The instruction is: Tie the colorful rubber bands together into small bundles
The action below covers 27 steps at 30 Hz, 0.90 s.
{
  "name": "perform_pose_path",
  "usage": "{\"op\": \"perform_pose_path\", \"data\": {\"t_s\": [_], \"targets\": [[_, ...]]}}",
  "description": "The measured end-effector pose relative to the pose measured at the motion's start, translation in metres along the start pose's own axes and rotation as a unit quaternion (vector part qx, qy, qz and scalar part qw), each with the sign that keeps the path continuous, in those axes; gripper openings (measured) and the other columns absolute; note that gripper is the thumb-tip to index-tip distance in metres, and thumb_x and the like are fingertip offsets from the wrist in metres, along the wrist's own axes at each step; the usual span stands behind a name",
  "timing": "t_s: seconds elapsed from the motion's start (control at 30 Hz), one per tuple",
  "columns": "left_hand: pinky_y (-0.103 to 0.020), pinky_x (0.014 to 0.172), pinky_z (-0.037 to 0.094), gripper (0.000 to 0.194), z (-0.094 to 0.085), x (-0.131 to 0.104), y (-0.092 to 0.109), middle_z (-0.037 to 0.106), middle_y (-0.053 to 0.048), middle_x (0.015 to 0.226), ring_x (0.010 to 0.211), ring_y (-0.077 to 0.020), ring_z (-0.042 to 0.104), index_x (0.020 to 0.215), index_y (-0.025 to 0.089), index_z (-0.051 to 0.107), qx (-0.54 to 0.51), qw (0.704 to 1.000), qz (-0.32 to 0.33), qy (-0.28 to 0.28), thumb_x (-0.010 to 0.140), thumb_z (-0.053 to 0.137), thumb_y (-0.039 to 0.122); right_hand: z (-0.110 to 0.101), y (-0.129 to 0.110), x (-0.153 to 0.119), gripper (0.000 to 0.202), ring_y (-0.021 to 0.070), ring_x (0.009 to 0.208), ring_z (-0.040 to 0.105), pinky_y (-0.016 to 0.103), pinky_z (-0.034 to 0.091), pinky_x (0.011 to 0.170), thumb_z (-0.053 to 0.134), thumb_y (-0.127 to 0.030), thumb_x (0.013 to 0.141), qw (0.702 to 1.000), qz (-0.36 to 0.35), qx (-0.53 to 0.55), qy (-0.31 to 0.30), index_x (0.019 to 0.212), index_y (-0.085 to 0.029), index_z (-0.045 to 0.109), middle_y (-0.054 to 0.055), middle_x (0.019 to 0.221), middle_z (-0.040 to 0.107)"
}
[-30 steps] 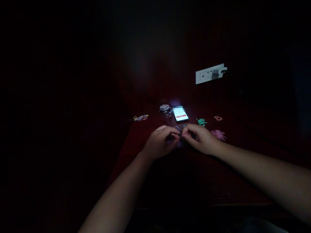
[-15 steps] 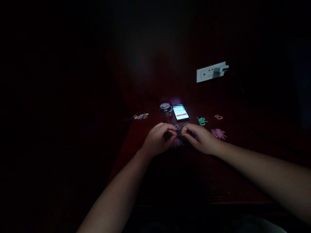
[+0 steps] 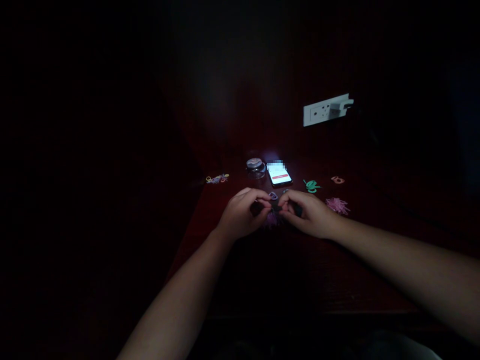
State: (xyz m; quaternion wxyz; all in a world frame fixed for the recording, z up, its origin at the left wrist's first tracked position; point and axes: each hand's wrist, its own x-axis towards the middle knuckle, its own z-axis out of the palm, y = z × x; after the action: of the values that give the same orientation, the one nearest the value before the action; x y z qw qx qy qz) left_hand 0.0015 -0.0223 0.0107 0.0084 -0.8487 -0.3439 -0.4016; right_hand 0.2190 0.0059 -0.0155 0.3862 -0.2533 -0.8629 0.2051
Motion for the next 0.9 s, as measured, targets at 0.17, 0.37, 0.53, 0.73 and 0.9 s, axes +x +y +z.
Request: {"op": "perform_pose_path", "data": {"t_s": [0.17, 0.37, 0.53, 0.73, 0.9], "targets": [[-0.032, 0.078, 0.052, 0.02, 0.0008, 0.0, -0.0004, 0.071, -0.001, 0.085, 0.085, -0.0161, 0.065, 0.101, 0.02, 0.059, -0.005, 1.0, 0.002, 0.0, 0.082, 0.065, 0.015, 0.0003, -0.0003, 0.0016, 0.01, 0.0108, 0.061, 0.05, 0.024, 0.04, 0.056, 0.062, -0.024, 0.086, 1.0, -0.017, -0.006, 0.001, 0.093, -0.019, 0.059, -0.001, 0.074, 0.057], [-0.033, 0.079, 0.053, 0.019, 0.0021, -0.0004, -0.0025, 0.071, -0.002, 0.088, 0.088, -0.0174, 0.065, 0.1, 0.02, 0.06, -0.007, 1.0, 0.002, -0.006, 0.082, 0.064, 0.016, -0.0011, -0.0015, 0.0035, 0.005, 0.0135, 0.066, 0.051, 0.029, 0.04, 0.065, 0.061, -0.021, 0.086, 0.998, -0.048, -0.037, -0.003, 0.082, -0.019, 0.062, 0.0, 0.072, 0.057], [-0.033, 0.079, 0.052, 0.019, 0.0023, -0.0005, -0.0026, 0.071, -0.002, 0.087, 0.087, -0.0175, 0.065, 0.1, 0.02, 0.06, -0.01, 1.0, 0.004, -0.007, 0.082, 0.065, 0.015, -0.0019, -0.0022, 0.0035, 0.008, 0.014, 0.066, 0.052, 0.029, 0.039, 0.067, 0.059, -0.02, 0.087, 0.998, -0.05, -0.042, -0.004, 0.08, -0.019, 0.062, -0.001, 0.07, 0.056], [-0.034, 0.081, 0.052, 0.02, 0.0012, -0.0002, -0.0032, 0.071, -0.002, 0.089, 0.088, -0.0173, 0.065, 0.099, 0.02, 0.06, -0.014, 1.0, 0.011, -0.015, 0.081, 0.064, 0.015, -0.0021, -0.0008, 0.0039, 0.009, 0.0136, 0.065, 0.051, 0.028, 0.039, 0.065, 0.059, -0.019, 0.087, 0.998, -0.043, -0.033, 0.008, 0.078, -0.019, 0.061, 0.0, 0.071, 0.057], [-0.034, 0.081, 0.052, 0.016, 0.0, -0.0001, 0.0006, 0.07, -0.003, 0.088, 0.085, -0.0166, 0.064, 0.096, 0.021, 0.06, -0.036, 0.999, 0.024, -0.034, 0.081, 0.064, 0.017, -0.0036, -0.0037, 0.004, 0.008, 0.0134, 0.064, 0.051, 0.029, 0.038, 0.065, 0.059, -0.018, 0.085, 0.998, -0.041, -0.041, 0.029, 0.077, -0.019, 0.06, -0.001, 0.069, 0.055]]}}
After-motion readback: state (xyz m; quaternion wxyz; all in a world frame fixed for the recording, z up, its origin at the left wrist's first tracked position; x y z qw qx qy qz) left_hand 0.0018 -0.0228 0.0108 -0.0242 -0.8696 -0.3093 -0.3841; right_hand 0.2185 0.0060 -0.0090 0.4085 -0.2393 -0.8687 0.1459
